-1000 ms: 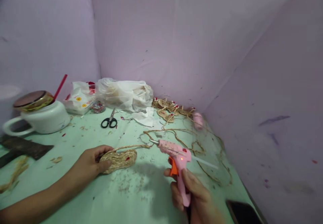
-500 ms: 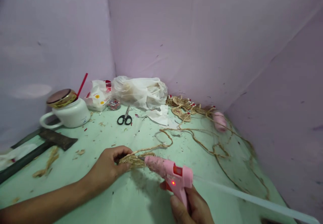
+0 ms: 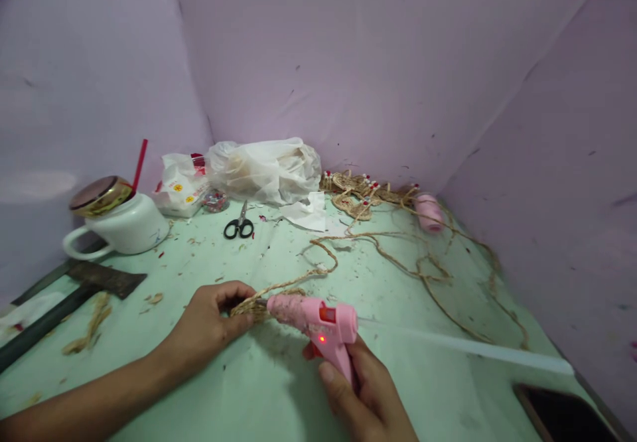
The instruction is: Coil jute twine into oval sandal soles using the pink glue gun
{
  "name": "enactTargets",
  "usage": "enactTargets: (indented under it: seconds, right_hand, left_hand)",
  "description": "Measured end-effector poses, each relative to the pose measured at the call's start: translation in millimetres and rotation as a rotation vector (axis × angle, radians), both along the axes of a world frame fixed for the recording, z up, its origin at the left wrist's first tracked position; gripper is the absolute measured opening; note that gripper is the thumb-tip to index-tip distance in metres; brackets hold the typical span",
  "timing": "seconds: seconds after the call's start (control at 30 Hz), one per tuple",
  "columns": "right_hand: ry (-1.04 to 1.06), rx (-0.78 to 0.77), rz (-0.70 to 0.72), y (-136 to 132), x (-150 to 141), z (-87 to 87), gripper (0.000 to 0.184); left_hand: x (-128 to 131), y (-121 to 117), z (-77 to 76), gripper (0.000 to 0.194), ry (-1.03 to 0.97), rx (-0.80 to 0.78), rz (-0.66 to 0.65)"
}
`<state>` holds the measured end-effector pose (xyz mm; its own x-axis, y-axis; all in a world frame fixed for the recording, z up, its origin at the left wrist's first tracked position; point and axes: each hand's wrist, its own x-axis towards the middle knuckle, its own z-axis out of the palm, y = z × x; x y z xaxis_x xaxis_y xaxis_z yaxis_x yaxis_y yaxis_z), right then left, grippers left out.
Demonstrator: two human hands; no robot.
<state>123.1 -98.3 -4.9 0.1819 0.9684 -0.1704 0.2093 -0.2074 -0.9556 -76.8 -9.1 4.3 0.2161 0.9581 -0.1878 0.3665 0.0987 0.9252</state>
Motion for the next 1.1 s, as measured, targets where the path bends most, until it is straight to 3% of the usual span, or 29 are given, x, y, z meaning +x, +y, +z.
enactTargets:
  seconds: [0.63, 1.1]
  right_hand:
    - [-0.023, 0.014, 0.018, 0.3, 2.4, -3.1, 0.040]
    - [-0.026, 0.062, -0.039, 0.2, 6.9, -8.9, 0.030]
  left_hand:
    - [0.8, -1.2, 2.4, 0.016, 0.022, 0.018, 0.007]
    - [0.5, -1.7, 0.2, 0.017, 0.034, 0.029, 0.014]
